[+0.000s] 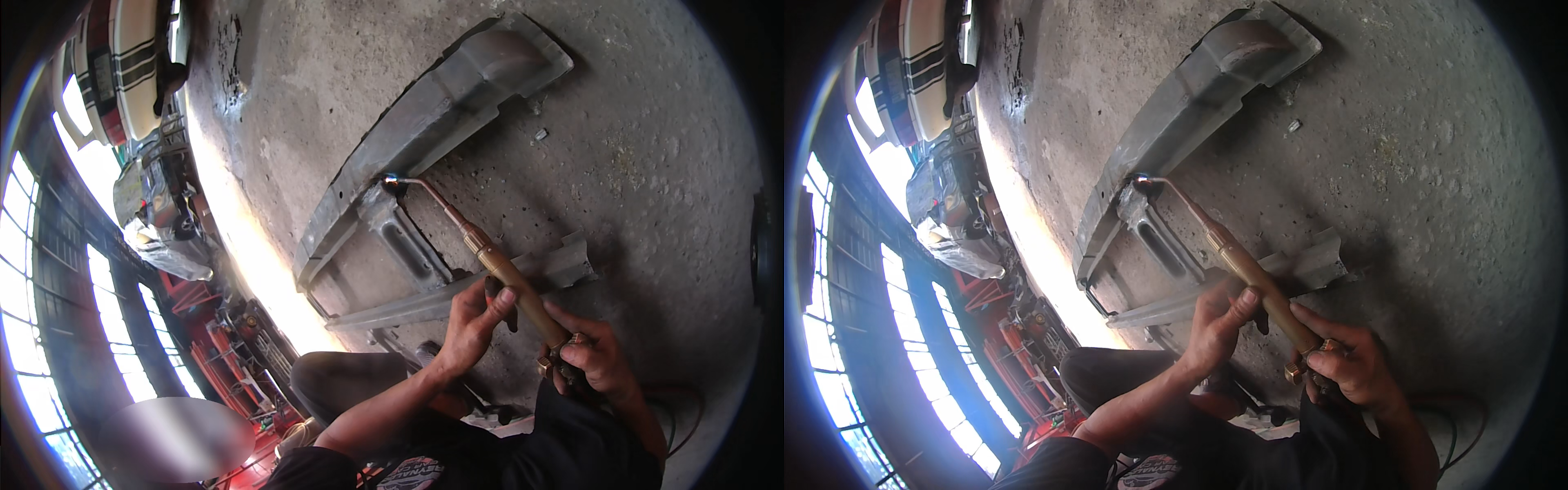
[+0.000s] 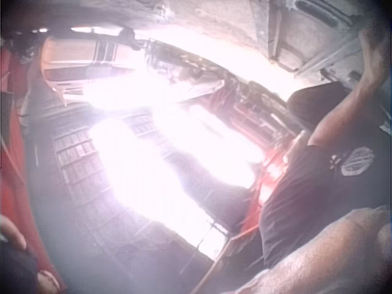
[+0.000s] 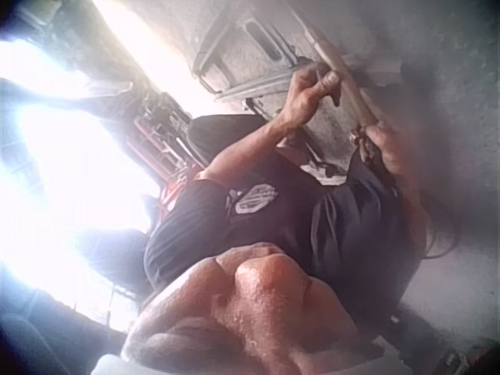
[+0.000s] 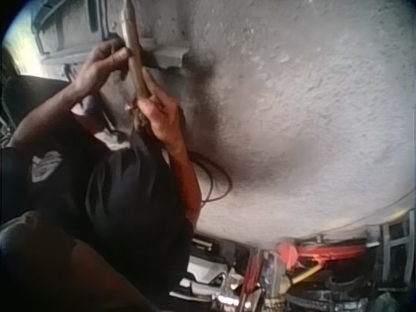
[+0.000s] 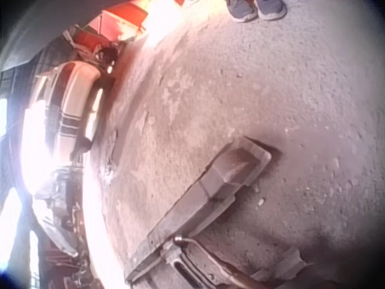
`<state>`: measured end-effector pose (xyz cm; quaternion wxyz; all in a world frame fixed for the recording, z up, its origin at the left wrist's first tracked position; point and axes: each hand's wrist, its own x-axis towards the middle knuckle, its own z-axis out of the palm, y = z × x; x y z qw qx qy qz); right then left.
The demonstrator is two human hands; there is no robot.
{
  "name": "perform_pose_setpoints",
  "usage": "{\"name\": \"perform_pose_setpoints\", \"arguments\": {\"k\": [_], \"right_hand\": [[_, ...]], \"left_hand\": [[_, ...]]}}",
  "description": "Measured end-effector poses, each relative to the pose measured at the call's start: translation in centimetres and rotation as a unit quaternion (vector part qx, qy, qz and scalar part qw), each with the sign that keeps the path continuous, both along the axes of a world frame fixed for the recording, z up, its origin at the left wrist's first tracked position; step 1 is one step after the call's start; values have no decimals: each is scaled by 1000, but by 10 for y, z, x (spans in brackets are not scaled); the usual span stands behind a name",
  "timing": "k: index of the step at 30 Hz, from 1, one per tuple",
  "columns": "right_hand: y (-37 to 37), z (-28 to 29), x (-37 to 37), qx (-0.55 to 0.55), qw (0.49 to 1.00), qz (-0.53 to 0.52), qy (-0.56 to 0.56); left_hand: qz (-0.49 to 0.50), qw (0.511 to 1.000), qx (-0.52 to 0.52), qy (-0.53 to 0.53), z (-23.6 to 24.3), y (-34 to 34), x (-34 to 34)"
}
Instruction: The person uses a welding torch to join sections of a metal frame on the floor, then uses a hammer to tap the welded area. The person is sitting on the floor during the task.
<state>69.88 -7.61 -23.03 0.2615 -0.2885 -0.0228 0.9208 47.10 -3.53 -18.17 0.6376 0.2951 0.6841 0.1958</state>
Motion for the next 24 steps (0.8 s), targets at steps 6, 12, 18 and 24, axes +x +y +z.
{"name": "perform_pose_setpoints", "arguments": {"k": [6, 12, 18, 24], "right_hand": [[8, 4, -3, 66, 996, 44, -52], [8, 2, -6, 50, 998, 34, -34], [9, 0, -5, 46, 998, 37, -22], [7, 0, -6, 52, 998, 22, -17]], "left_hand": [[9, 1000, -5, -8, 1, 2, -3], [28, 999, -8, -16, -2, -2, -5], [41, 998, 2, -42, -3, -2, -5], [45, 998, 3, -50, -3, -3, -6]]}}
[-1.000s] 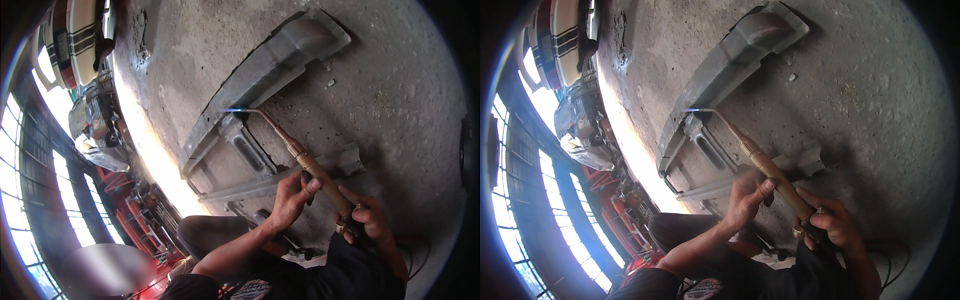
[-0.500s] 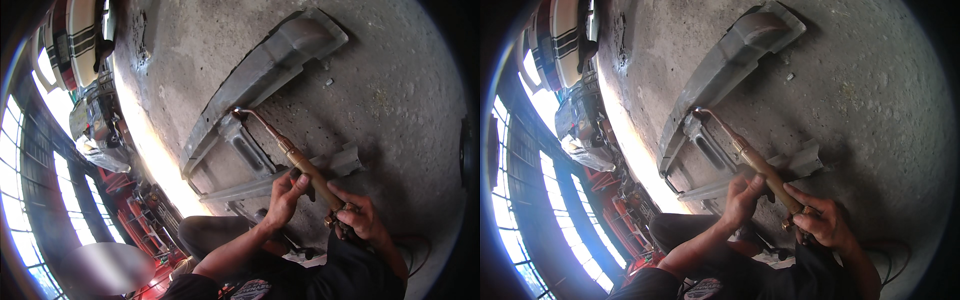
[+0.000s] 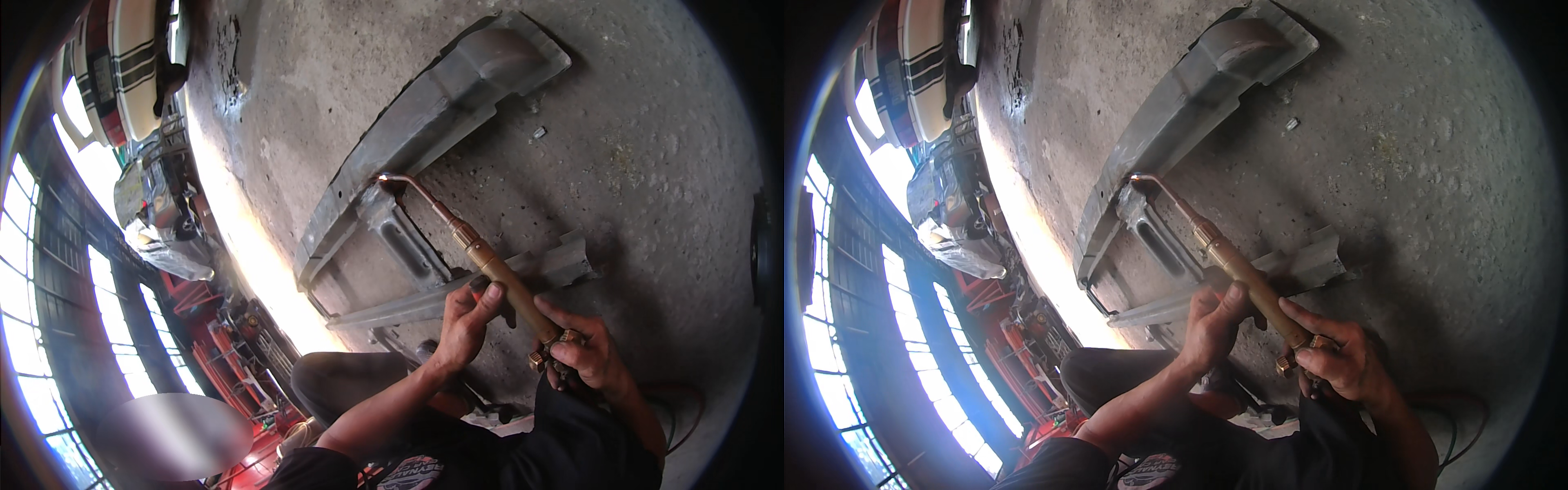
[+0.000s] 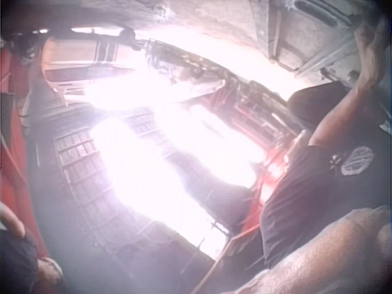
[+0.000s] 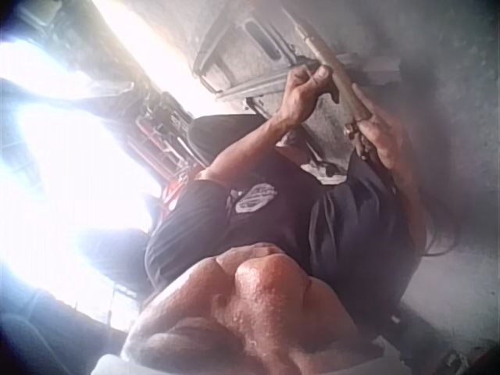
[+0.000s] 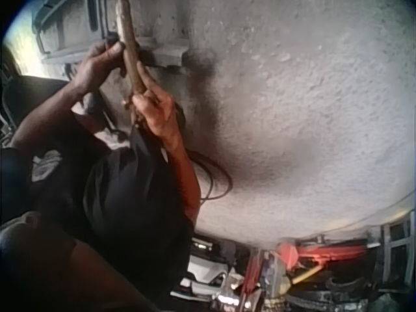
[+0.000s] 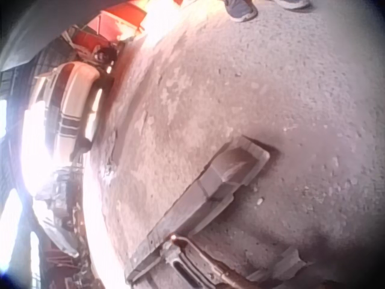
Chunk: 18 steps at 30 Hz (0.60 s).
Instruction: The person uses a welding torch to join sections of a metal frame on the floor, then uses a hammer to tap the welded area. The person is sitting on the floor during the task.
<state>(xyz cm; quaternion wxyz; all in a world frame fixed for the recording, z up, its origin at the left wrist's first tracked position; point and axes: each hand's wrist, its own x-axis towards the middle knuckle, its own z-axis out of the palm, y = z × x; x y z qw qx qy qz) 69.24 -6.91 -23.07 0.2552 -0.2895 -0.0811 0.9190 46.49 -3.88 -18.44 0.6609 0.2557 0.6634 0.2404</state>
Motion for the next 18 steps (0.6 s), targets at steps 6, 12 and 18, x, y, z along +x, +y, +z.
{"name": "perform_pose_setpoints", "arguments": {"k": [6, 12, 18], "right_hand": [[-1, 1, 0, 11, 1000, 3, -8], [-4, 0, -3, 5, 1000, 5, -16], [0, 3, -3, -21, 1000, 9, -16]], "left_hand": [[3, 1000, -1, -3, 0, -2, -1], [-5, 1000, -10, 6, 1, -1, -1], [1, 1000, -4, 11, 1, -2, 0]]}}
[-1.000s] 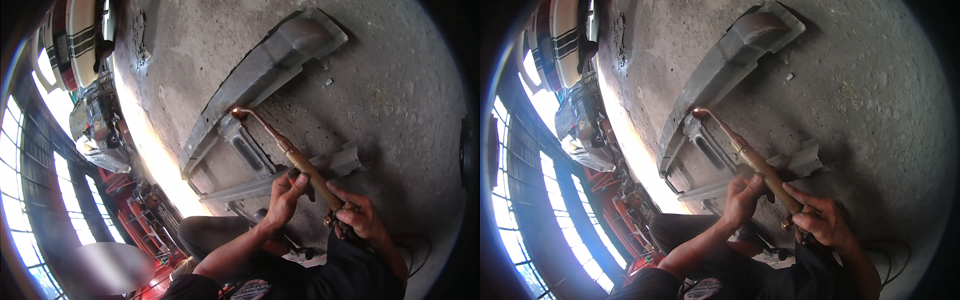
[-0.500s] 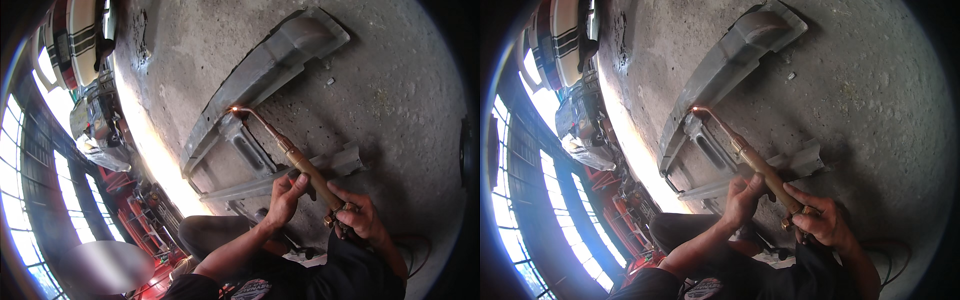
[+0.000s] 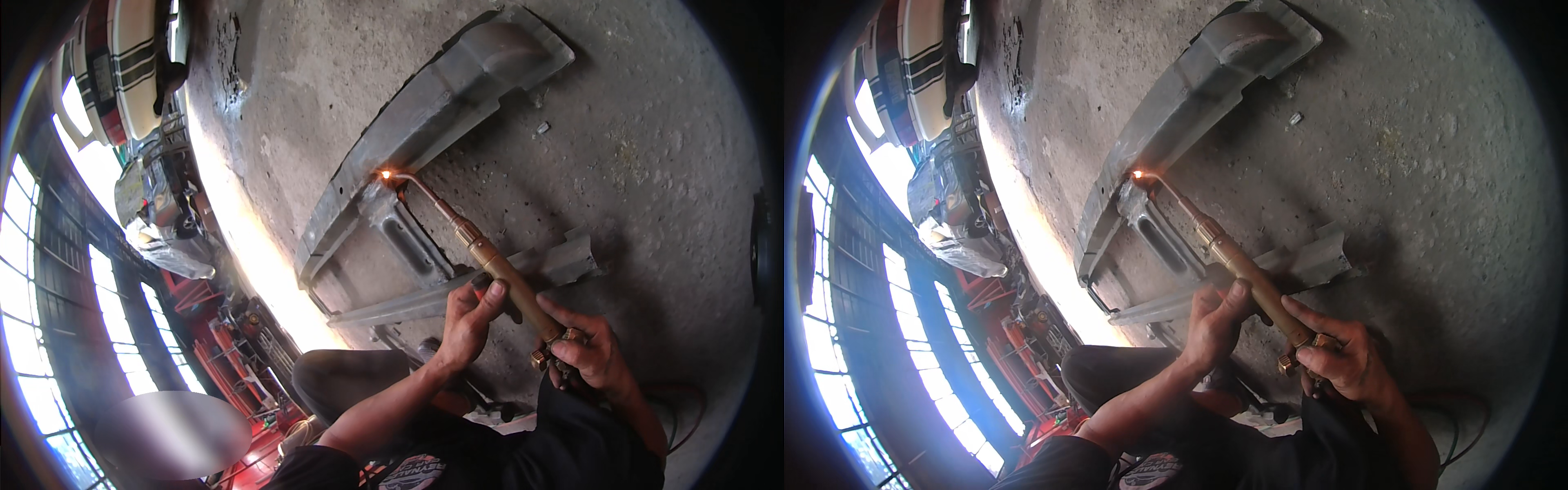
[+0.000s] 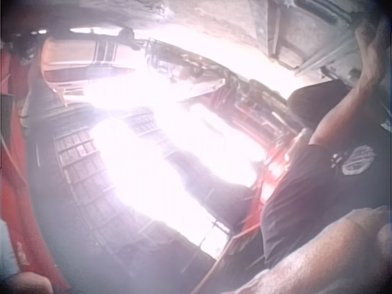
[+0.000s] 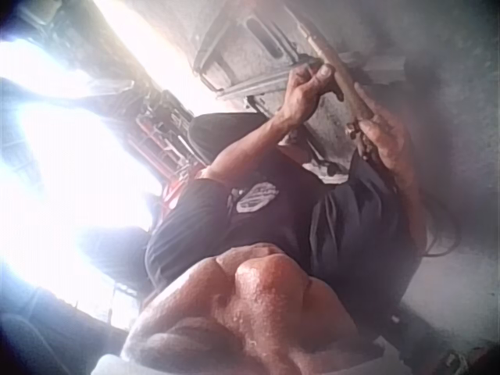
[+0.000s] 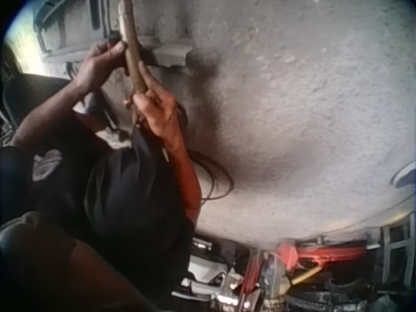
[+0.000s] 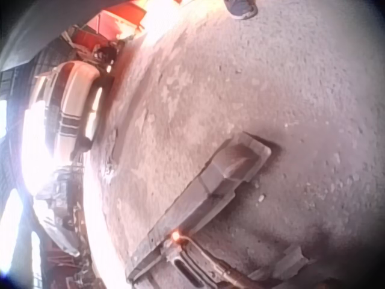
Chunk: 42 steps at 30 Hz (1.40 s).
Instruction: The person uses a welding torch to join sections of a metal frame on the floor, then uses a hammer to tap the welded area. The person is sitting on the floor during the task.
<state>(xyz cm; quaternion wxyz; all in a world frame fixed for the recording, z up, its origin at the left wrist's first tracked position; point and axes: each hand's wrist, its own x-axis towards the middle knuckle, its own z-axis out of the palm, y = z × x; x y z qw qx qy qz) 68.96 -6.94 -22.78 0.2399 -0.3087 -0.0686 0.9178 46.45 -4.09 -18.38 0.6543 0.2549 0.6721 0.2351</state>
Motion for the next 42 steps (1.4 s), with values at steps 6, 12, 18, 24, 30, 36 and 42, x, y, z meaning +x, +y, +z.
{"name": "perform_pose_setpoints", "arguments": {"k": [6, 12, 18, 24, 30, 36, 42], "right_hand": [[-1, -1, -1, 4, 1000, -6, 2], [-3, -4, 0, 9, 1000, -3, 1], [-2, -5, 1, -10, 1000, 2, 3], [0, -6, -1, -2, 1000, 2, 10], [-5, -11, -3, 15, 1000, -6, 11], [-4, -9, -4, 9, 1000, -10, 14], [-2, -7, -2, 4, 1000, -3, 14]], "left_hand": [[-5, 1000, -2, 6, 0, 0, 0], [-12, 1000, -4, 20, -2, -2, -1], [-26, 998, -11, 53, -2, -1, 1], [-24, 998, -21, 59, -3, -4, -6], [-1, 999, -12, 30, -5, -5, -6], [9, 999, -11, 37, -11, -9, -9], [11, 999, 0, 31, -14, -11, -9]]}}
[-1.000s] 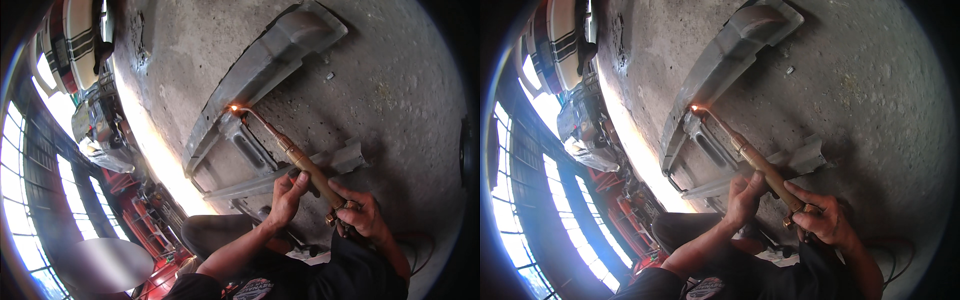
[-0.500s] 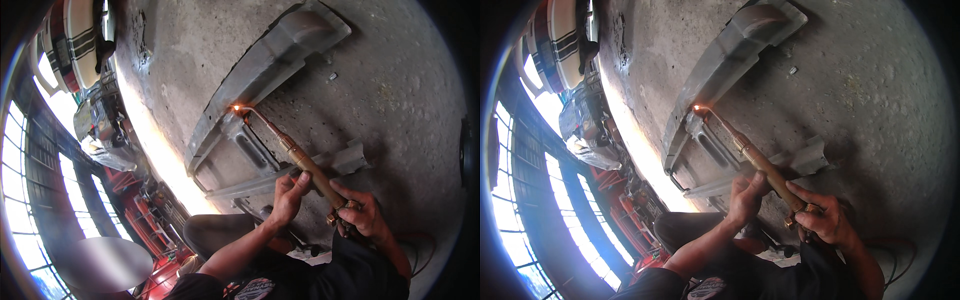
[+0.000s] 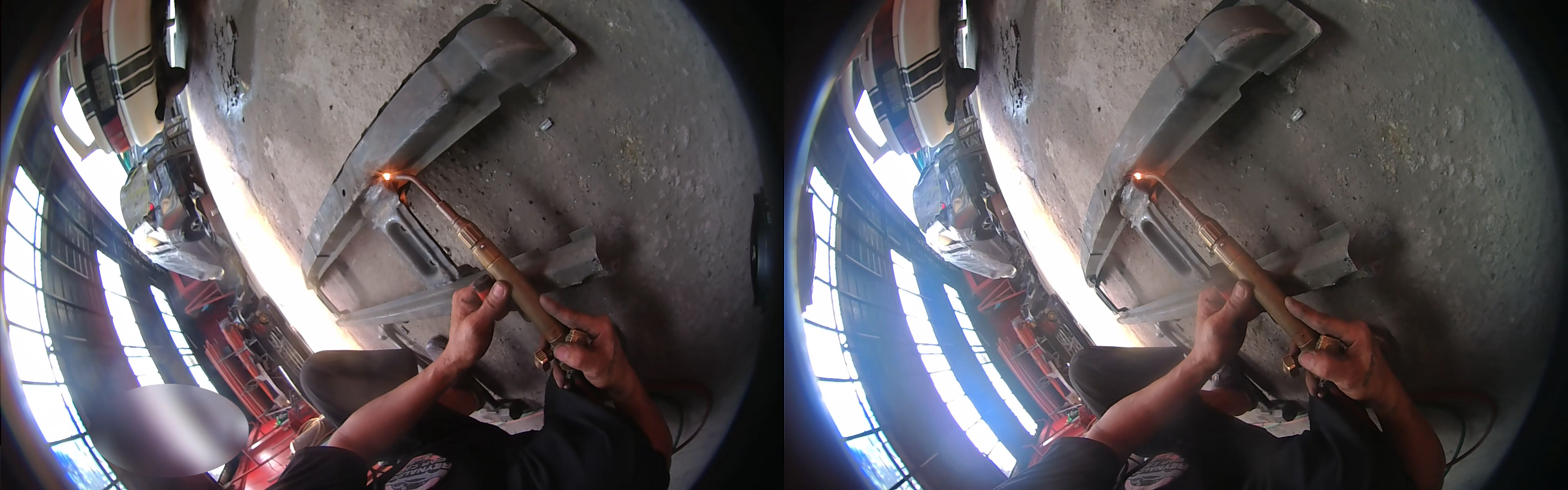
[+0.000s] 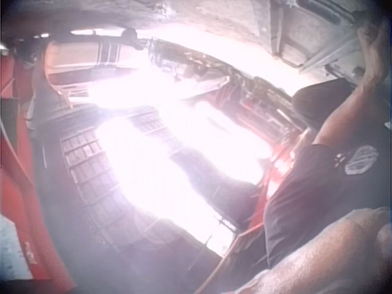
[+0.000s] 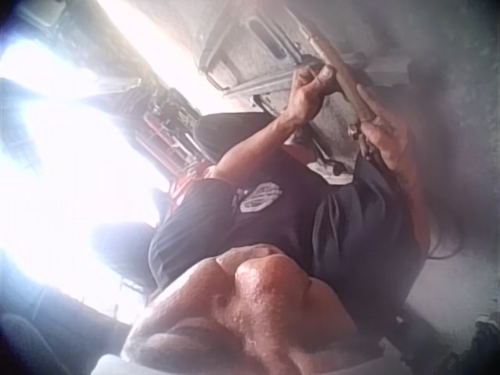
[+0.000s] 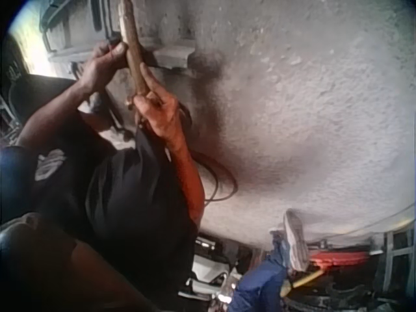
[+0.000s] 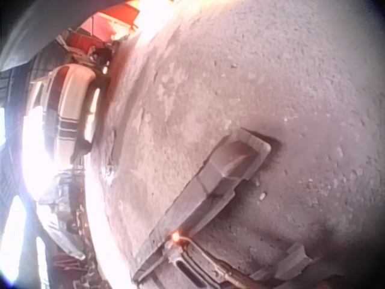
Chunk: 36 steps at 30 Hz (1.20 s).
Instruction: The person uses a welding torch to join sections of a metal frame on the floor, then uses a hammer to tap the welded area. The person is sitting on the floor during the task.
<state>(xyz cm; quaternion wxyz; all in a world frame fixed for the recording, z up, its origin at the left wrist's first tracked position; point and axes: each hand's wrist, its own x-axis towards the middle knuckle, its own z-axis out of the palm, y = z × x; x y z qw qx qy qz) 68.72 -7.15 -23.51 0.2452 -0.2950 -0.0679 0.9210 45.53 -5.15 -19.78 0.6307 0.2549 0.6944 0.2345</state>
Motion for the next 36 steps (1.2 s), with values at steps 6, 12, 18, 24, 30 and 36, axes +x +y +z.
{"name": "perform_pose_setpoints", "arguments": {"k": [6, 12, 18, 24, 30, 36], "right_hand": [[0, -1, 0, 8, 1000, 6, -7], [1, 0, -1, 26, 999, 17, -25], [0, 0, -1, 42, 998, 22, -36], [1, 1, -2, 52, 997, 26, -44], [-4, -3, -3, 82, 995, 19, -58], [0, 0, -2, 72, 996, 26, -54]], "left_hand": [[9, 1000, 6, -9, -4, -4, -3], [29, 999, 4, -25, -5, -4, -2], [28, 999, 6, -42, -3, -3, -2], [23, 999, 3, -45, -5, -4, -6], [31, 998, 6, -45, -3, -3, -1], [27, 998, 6, -48, -5, -4, -4]]}}
